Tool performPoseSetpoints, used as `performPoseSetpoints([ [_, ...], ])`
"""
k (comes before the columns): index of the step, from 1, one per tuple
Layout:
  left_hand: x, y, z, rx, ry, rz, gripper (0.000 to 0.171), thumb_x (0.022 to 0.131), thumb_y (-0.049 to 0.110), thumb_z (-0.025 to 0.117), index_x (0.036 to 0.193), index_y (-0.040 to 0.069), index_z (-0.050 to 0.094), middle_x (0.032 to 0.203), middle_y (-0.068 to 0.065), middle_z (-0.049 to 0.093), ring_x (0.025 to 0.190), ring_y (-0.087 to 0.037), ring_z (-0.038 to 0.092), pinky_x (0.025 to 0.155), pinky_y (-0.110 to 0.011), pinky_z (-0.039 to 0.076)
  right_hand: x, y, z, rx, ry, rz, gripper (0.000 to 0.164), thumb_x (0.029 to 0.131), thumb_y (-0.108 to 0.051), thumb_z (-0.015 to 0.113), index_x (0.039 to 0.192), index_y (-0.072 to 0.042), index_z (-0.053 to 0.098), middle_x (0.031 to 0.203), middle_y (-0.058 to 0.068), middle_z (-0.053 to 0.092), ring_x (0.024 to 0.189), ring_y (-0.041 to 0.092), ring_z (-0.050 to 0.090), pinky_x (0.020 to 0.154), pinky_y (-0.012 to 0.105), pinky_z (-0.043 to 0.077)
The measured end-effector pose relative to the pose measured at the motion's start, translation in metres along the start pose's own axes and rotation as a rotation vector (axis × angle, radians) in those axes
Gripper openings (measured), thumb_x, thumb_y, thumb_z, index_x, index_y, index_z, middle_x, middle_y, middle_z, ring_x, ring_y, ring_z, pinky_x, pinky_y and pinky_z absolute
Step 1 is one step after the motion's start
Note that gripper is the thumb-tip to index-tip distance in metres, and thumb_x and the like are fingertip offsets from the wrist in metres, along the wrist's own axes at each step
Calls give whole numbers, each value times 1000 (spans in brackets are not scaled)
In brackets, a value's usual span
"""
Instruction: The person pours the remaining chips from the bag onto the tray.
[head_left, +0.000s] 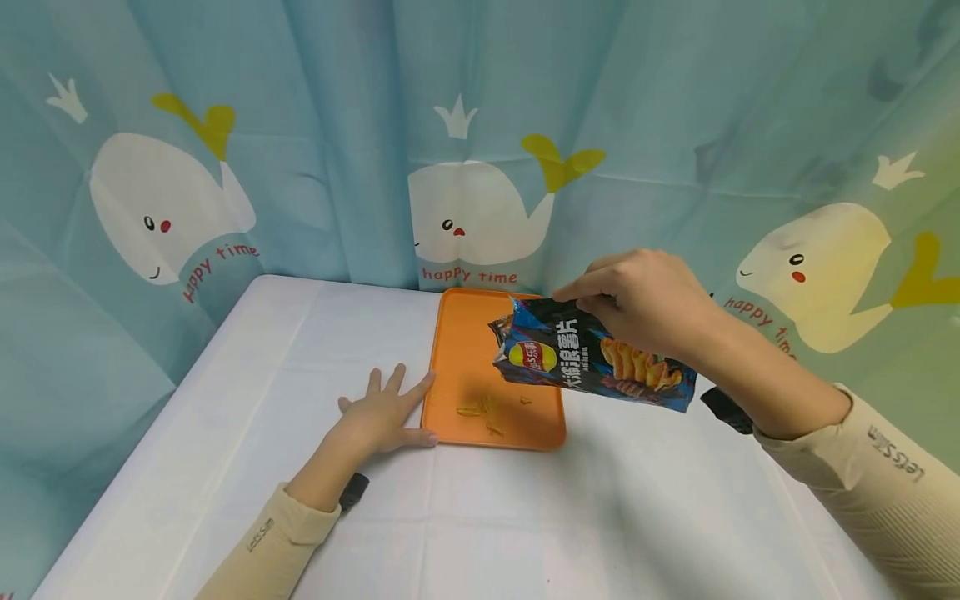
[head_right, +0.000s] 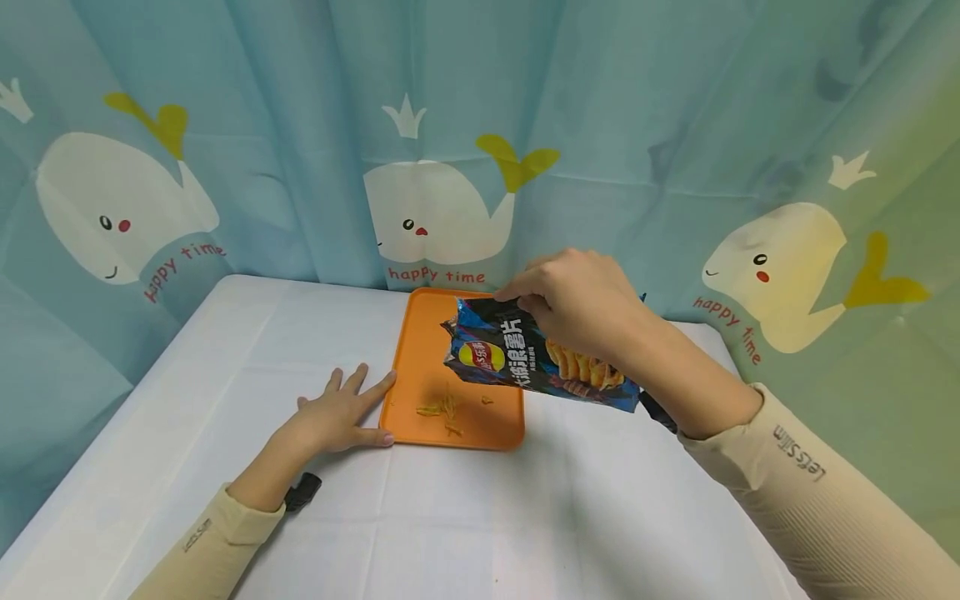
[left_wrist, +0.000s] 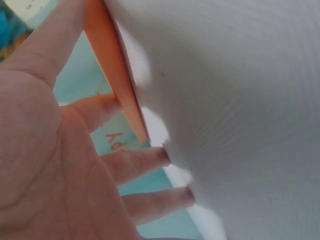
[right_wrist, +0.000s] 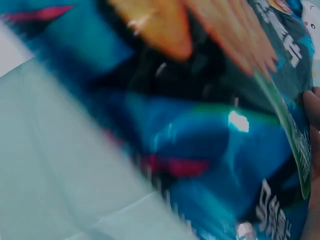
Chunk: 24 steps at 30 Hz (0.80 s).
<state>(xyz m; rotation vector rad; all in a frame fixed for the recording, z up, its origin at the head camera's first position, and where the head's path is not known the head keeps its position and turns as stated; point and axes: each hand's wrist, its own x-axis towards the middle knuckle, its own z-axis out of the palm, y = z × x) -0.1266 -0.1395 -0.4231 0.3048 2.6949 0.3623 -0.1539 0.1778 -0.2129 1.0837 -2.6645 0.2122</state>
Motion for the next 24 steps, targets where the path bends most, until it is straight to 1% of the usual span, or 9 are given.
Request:
performPoseSetpoints([
  [4,-1,0,0,-7,2,1,99,80,64,71,160,33,22,165,-22,12,147,-57,6,91,-89,19,0,0,1,-3,-7,-3,31,91,-5,68,108,-29,79,100,-7,76,58,5,52,48,27,38],
  [8,-1,-1,-1,-5,9,5,99,80,64,71,160,32,22,165,-23,12,147,-57,7,91,-89,20,0,0,1,5,-2,-4,32,90,-3,69,108,-28,80,99,-7,76,56,5,50,48,27,37],
  [12,-1,-2,-1,-1,12,5,100,80,64,71,160,31,22,165,-23,13,146,-58,7,90,-89,21,0,0,0,-4,-25,-5,32,91,-4,68,108,-30,79,98,-8,76,56,4,50,48,27,37],
  [19,0,-1,-1,8,9,3,100,80,65,71,160,31,22,165,-23,13,146,-58,8,90,-89,21,-1,-1,-3,-7,20,-26,30,90,-4,70,108,-27,80,92,-8,76,54,5,48,49,27,37],
  [24,0,0,-1,2,5,-1,100,80,65,71,160,31,22,165,-23,13,147,-57,7,91,-89,21,-1,-1,-3,-24,12,-23,31,90,-4,70,108,-28,80,94,-9,76,55,5,48,48,27,37],
])
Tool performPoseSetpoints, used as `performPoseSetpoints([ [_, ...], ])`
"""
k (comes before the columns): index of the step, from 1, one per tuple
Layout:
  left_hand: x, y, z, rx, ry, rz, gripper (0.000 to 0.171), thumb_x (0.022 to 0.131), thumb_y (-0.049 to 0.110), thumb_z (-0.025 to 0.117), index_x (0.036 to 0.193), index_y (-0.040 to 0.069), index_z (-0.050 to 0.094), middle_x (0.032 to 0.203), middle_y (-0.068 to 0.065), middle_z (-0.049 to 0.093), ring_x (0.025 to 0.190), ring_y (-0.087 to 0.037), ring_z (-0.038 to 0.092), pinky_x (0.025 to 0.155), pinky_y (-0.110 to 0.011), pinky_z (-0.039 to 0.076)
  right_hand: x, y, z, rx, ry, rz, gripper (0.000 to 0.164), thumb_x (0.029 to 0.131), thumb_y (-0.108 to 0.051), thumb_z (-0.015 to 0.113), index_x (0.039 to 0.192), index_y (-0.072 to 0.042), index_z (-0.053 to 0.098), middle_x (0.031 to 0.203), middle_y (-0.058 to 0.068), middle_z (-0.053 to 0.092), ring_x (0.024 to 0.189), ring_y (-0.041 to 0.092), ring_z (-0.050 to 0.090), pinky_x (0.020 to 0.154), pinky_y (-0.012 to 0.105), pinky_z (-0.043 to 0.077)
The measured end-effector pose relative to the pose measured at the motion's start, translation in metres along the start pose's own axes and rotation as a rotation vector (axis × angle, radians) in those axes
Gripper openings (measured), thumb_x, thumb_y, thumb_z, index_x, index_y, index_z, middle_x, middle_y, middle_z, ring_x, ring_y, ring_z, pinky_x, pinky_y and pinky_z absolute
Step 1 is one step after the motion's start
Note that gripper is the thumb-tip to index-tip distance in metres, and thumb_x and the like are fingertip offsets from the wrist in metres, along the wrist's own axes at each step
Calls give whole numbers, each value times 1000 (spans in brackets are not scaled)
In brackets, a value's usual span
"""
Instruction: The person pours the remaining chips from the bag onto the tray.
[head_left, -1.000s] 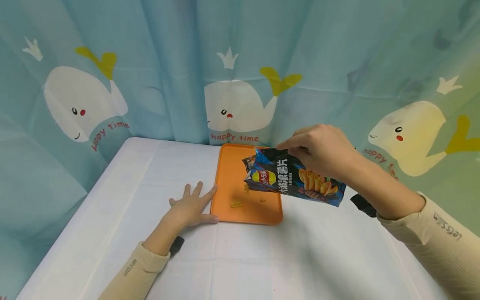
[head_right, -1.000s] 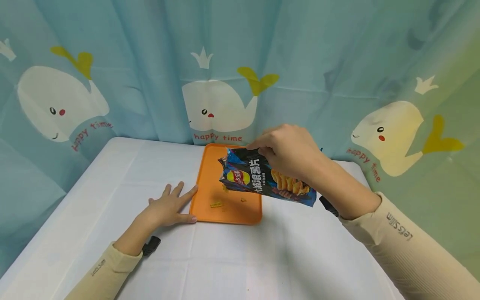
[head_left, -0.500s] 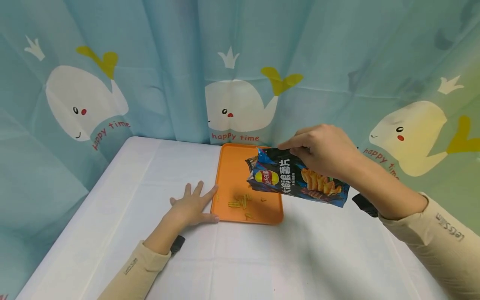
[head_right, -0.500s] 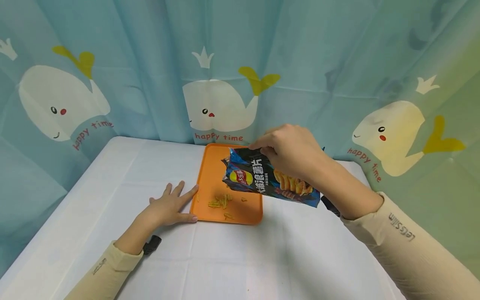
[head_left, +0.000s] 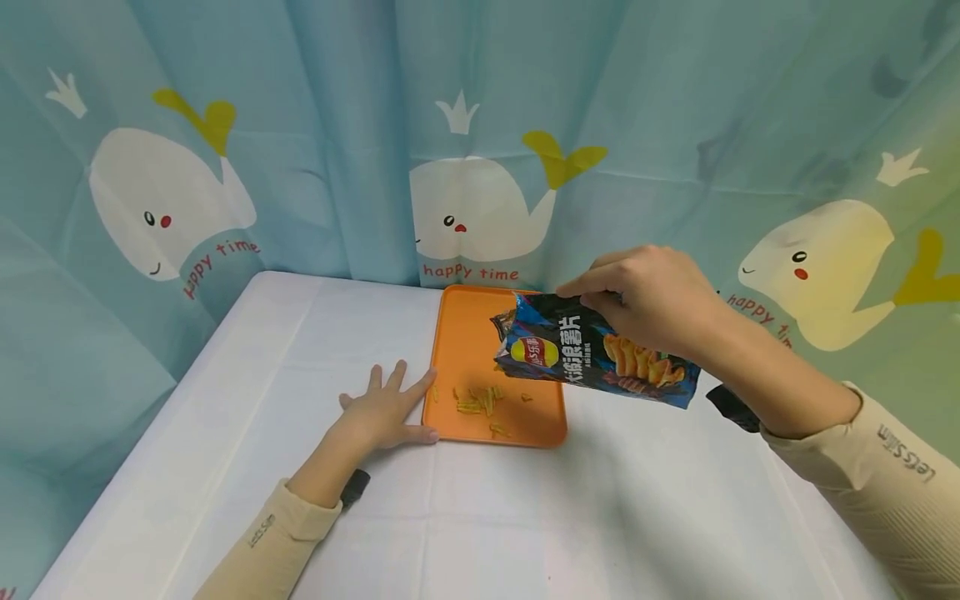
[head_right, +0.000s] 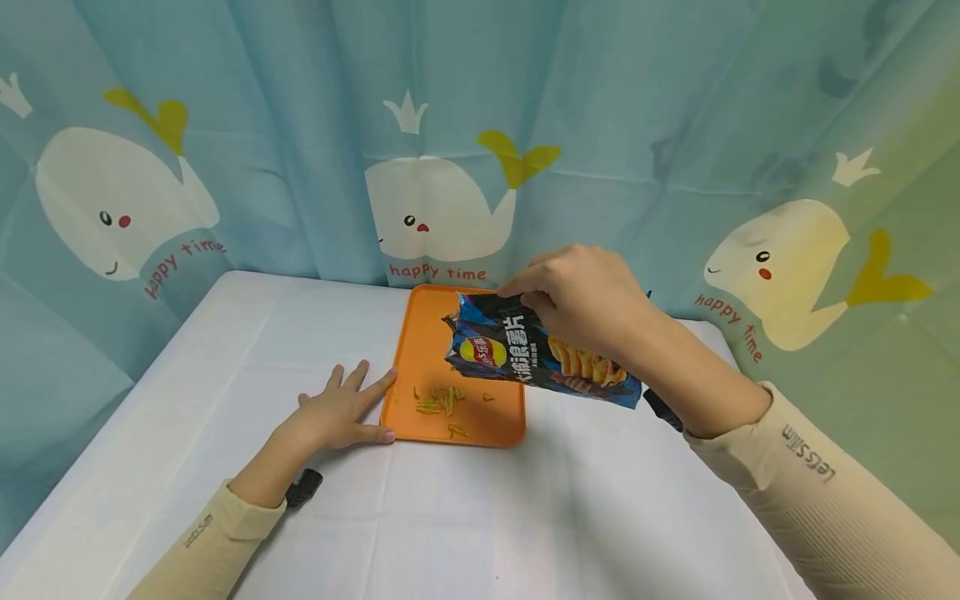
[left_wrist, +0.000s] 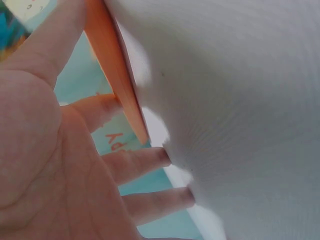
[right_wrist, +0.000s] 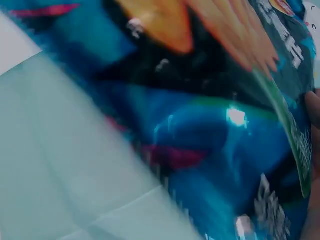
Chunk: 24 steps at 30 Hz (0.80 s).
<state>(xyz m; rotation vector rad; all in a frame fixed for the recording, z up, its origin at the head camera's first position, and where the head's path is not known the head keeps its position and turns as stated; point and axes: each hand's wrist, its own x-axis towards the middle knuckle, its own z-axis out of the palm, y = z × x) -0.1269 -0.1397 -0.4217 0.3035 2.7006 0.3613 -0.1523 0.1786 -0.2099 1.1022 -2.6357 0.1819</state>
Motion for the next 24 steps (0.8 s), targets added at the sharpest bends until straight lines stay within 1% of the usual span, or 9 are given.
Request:
performPoseSetpoints([
  [6,-1,0,0,-6,7,5,101,79,65,72,160,31,22,165,-23,13,146,-58,7,90,-89,20,-2,3,0,-12,5,-6,31,91,-4,69,107,-29,80,90,-9,75,53,5,45,47,27,35],
  [8,0,0,-1,-5,7,8,100,80,65,72,160,31,22,165,-23,13,146,-58,7,90,-89,20,-3,4,0,-12,5,-6,31,90,-4,69,107,-28,80,90,-9,75,53,4,46,48,27,36],
  [15,0,0,-1,-3,-2,3,101,79,65,72,160,32,21,165,-23,12,147,-58,6,91,-89,20,-4,4,-1,-4,24,-18,30,90,-5,71,107,-28,80,83,-11,72,52,4,46,48,26,36],
  [21,1,-2,0,-4,7,6,101,80,65,71,160,31,21,165,-23,12,146,-58,6,90,-89,20,-3,3,-1,-4,-13,0,30,91,-6,70,108,-29,79,88,-10,74,53,4,45,47,27,35],
  [24,1,-2,1,-4,11,10,100,80,65,71,160,31,22,165,-23,13,146,-58,7,90,-89,20,-4,3,0,-3,-11,2,30,91,-6,70,107,-29,79,88,-10,74,53,4,46,47,27,35],
])
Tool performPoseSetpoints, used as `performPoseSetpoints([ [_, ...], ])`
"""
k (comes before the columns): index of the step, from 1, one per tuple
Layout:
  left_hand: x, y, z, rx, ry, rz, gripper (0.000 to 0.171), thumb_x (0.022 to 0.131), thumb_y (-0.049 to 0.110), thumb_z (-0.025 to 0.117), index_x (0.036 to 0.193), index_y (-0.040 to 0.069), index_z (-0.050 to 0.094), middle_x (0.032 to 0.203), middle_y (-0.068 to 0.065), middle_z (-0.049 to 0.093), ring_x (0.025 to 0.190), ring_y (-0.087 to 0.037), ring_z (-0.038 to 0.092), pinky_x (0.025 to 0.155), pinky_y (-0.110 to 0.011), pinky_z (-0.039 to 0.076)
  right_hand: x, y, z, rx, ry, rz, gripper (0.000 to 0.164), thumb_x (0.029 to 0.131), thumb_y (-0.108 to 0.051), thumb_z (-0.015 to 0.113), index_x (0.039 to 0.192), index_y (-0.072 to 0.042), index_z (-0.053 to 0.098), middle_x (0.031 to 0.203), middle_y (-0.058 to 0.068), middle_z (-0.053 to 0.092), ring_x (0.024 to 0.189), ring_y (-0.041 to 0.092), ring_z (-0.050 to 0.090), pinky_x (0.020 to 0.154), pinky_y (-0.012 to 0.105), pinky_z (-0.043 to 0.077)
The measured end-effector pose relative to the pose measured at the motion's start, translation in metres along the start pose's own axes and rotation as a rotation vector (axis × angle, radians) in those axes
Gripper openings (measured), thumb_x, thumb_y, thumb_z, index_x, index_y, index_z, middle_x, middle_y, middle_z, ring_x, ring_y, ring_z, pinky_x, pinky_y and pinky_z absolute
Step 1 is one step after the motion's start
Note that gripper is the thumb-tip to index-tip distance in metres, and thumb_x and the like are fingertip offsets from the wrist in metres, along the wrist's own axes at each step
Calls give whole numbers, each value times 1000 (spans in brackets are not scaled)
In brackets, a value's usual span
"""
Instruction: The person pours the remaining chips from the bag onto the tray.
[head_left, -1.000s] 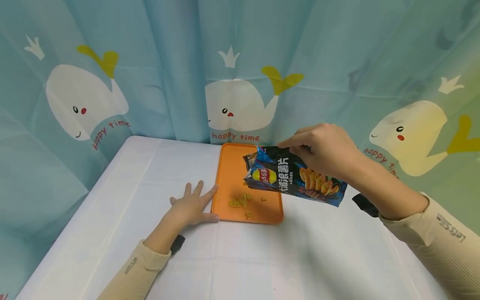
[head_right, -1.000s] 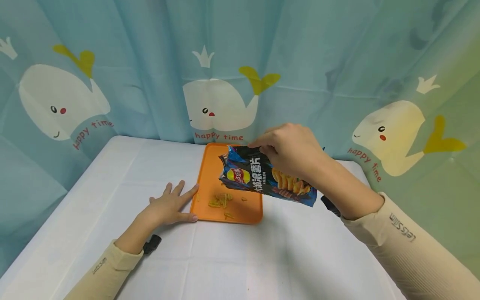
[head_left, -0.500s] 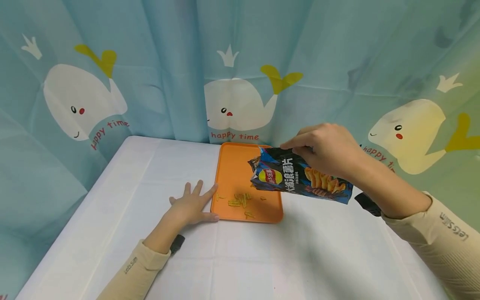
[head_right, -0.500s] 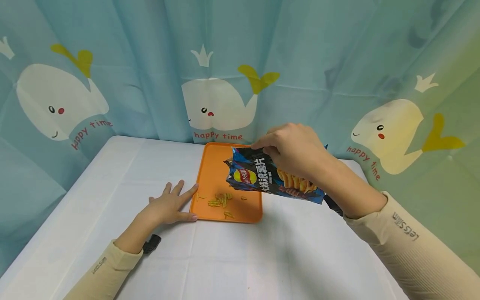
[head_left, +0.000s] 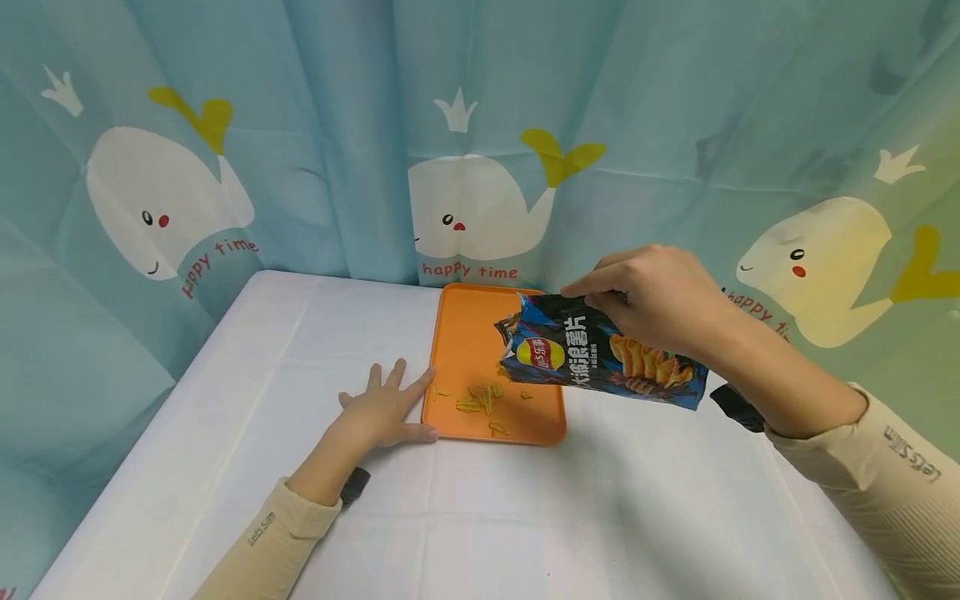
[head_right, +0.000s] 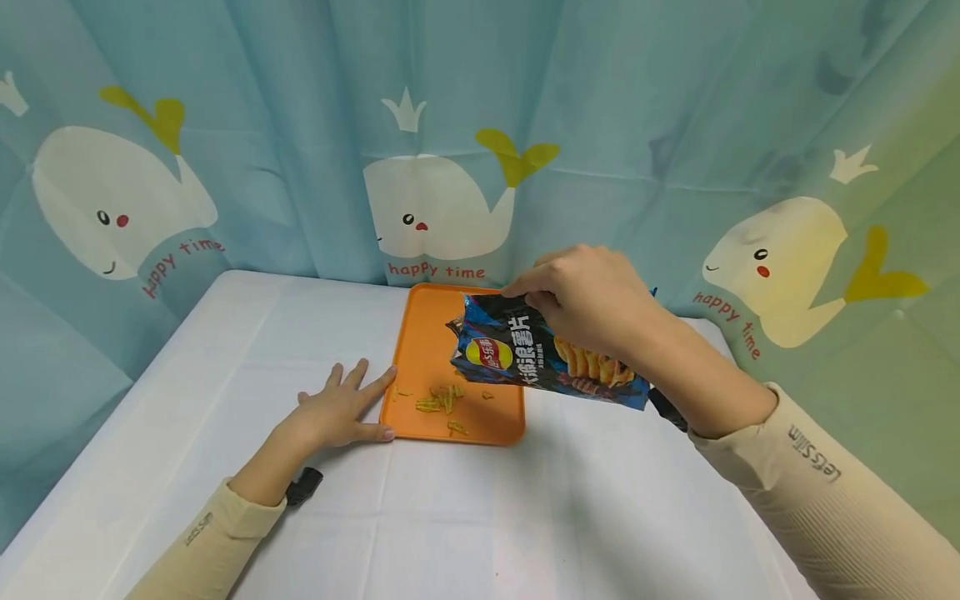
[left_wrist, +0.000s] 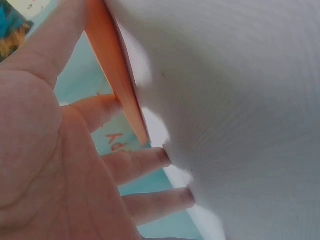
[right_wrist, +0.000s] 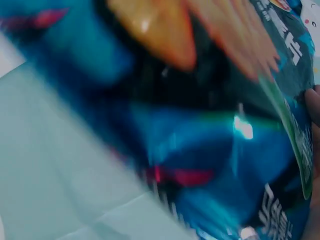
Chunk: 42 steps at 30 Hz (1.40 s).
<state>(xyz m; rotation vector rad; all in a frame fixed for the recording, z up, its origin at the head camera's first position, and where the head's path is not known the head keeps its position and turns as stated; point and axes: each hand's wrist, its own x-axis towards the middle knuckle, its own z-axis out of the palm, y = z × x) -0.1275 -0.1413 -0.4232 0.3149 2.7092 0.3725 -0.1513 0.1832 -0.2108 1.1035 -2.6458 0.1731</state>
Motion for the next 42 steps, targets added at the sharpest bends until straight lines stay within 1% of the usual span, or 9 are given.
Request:
performPoseSetpoints([
  [8,2,0,1,3,-4,6,100,80,65,71,160,31,22,165,-23,12,146,-58,6,90,-89,20,-1,2,1,5,45,-23,30,89,-4,72,107,-27,80,85,-10,73,53,3,46,48,27,36],
  [13,2,0,0,5,-4,3,100,80,65,71,160,32,21,165,-23,13,147,-58,7,90,-89,20,-1,0,-2,-6,1,8,32,90,-5,70,108,-30,79,89,-11,74,53,4,45,47,27,35],
  [17,2,0,0,4,-4,5,100,80,65,71,160,32,21,165,-23,12,147,-57,6,90,-89,20,-1,0,-3,-16,-9,22,31,90,-5,70,108,-29,79,90,-10,74,54,4,47,48,27,36],
  [25,0,0,-1,11,-11,0,100,80,66,71,160,32,21,165,-23,12,147,-57,6,91,-89,21,2,0,-2,-23,24,-20,29,90,-5,71,106,-27,80,85,-9,74,53,4,48,46,27,36],
  [28,0,0,-1,8,-5,3,100,80,66,70,160,32,21,165,-23,13,147,-57,6,90,-89,21,3,0,-2,-19,20,-20,28,90,-6,71,106,-27,80,87,-8,74,54,4,49,48,27,37],
  [34,-1,-1,0,0,-1,17,99,81,65,70,160,31,22,165,-24,13,146,-58,6,89,-90,21,2,-2,-5,-22,10,-6,28,91,-7,71,105,-29,80,86,-10,73,53,4,46,46,27,35],
  [37,0,-2,0,-2,1,19,99,81,65,70,160,31,21,165,-24,13,146,-58,6,89,-90,20,2,-3,-5,-28,3,-4,29,90,-7,71,106,-29,80,86,-10,73,54,4,48,47,27,36],
  [39,0,-2,1,1,2,19,99,81,66,70,160,31,21,165,-24,13,146,-58,6,89,-90,20,2,-3,-6,-26,13,-9,29,90,-6,71,106,-28,80,88,-9,74,55,4,50,48,27,37],
  [42,1,-2,1,6,4,20,99,81,66,69,160,32,21,165,-23,12,146,-58,6,89,-90,20,1,-3,-7,-21,28,-12,28,90,-5,71,107,-27,80,86,-9,73,54,4,49,48,27,37],
])
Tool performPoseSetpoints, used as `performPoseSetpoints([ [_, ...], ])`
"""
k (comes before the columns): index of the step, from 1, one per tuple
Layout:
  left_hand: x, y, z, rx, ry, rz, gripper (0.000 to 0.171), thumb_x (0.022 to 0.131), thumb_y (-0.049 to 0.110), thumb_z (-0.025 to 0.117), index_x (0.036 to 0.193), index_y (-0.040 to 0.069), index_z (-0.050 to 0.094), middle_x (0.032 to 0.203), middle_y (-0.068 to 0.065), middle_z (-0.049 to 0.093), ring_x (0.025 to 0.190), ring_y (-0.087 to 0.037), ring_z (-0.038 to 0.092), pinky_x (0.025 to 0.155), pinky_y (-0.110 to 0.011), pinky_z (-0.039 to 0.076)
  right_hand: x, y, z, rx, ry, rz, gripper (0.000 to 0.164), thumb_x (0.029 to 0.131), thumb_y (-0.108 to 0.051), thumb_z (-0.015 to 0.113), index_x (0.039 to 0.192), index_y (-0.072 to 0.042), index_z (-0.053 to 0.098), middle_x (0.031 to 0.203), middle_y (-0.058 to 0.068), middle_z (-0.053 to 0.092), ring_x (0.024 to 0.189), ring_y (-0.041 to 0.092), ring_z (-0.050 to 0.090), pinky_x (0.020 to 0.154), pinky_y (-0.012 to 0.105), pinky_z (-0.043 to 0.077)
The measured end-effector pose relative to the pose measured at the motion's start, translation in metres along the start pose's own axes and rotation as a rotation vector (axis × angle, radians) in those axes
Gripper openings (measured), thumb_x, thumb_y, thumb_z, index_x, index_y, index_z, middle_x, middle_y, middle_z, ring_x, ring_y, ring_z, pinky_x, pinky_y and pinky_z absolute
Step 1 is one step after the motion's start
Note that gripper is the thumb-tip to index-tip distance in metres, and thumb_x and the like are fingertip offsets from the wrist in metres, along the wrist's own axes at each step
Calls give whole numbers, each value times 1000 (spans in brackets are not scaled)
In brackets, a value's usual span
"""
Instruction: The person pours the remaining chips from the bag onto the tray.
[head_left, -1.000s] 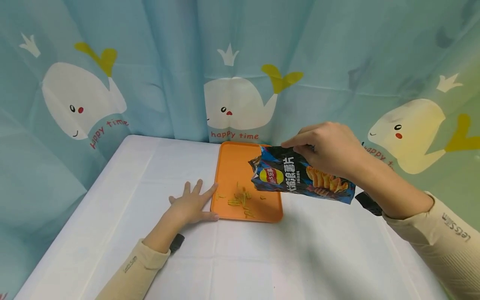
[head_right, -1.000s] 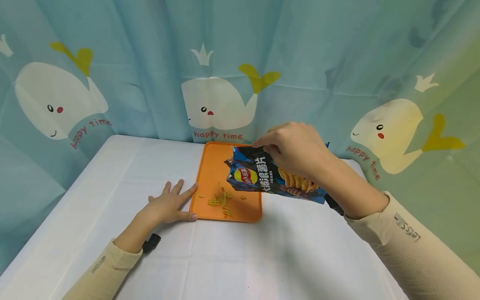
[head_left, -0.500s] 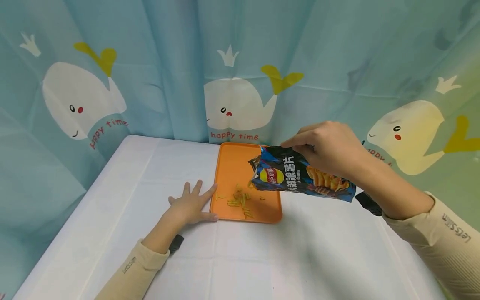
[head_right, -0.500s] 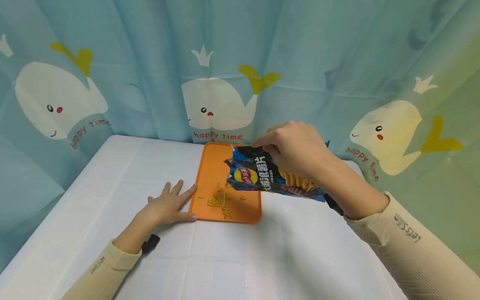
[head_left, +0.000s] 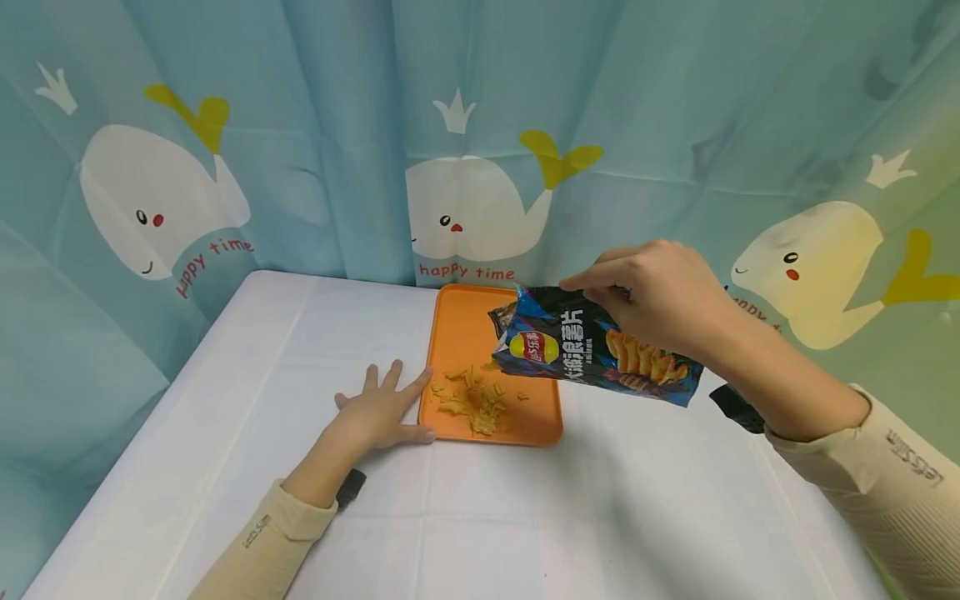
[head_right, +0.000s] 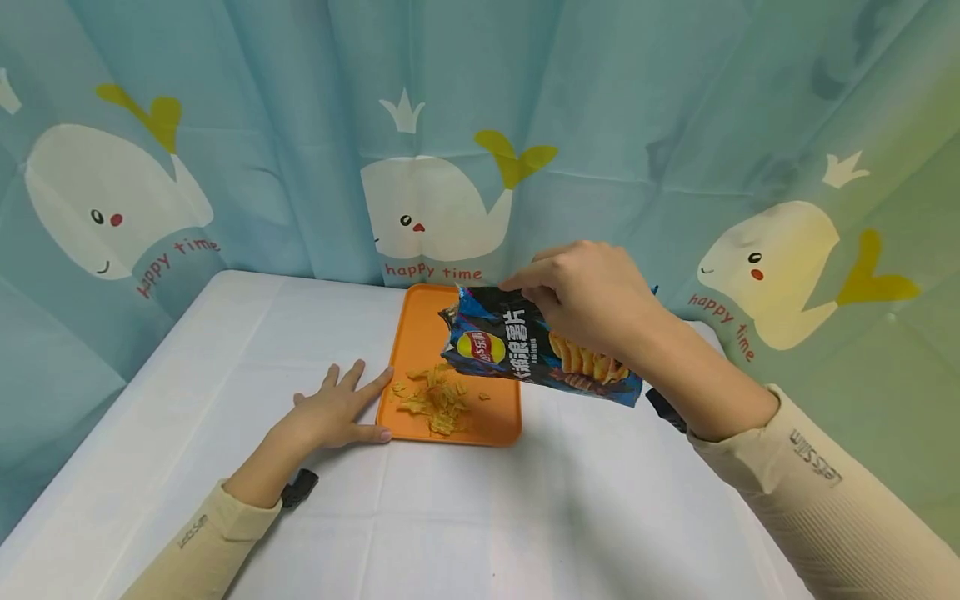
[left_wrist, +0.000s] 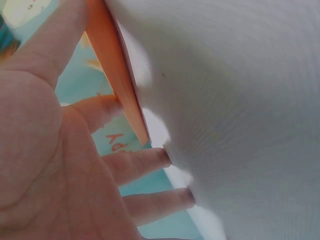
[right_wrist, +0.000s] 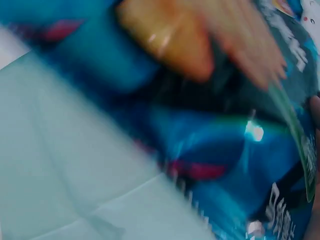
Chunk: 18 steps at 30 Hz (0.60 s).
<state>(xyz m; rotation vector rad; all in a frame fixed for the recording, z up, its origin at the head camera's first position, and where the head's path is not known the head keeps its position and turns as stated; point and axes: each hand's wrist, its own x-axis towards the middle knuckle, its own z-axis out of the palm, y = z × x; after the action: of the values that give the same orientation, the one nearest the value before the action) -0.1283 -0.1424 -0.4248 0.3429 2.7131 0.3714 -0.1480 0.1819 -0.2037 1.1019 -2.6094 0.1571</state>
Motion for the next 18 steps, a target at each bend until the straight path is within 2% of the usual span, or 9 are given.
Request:
performPoseSetpoints([
  [4,-2,-1,0,-5,3,-4,100,80,67,70,160,32,21,165,-24,13,146,-58,7,89,-90,20,2,0,-1,-2,-8,-1,28,90,-6,71,107,-27,80,83,-9,72,54,4,48,47,27,36],
  [10,-3,-1,0,-2,9,7,99,81,66,69,160,32,21,164,-24,13,146,-59,7,88,-90,21,3,-1,-4,-14,-50,31,29,91,-7,70,107,-30,80,88,-10,74,54,5,47,46,27,34],
  [18,-2,0,-1,3,9,5,99,80,66,70,160,31,22,164,-24,14,146,-59,8,88,-90,22,4,-2,-5,-7,-3,-7,29,90,-6,71,106,-28,80,83,-10,72,53,4,47,47,27,35],
])
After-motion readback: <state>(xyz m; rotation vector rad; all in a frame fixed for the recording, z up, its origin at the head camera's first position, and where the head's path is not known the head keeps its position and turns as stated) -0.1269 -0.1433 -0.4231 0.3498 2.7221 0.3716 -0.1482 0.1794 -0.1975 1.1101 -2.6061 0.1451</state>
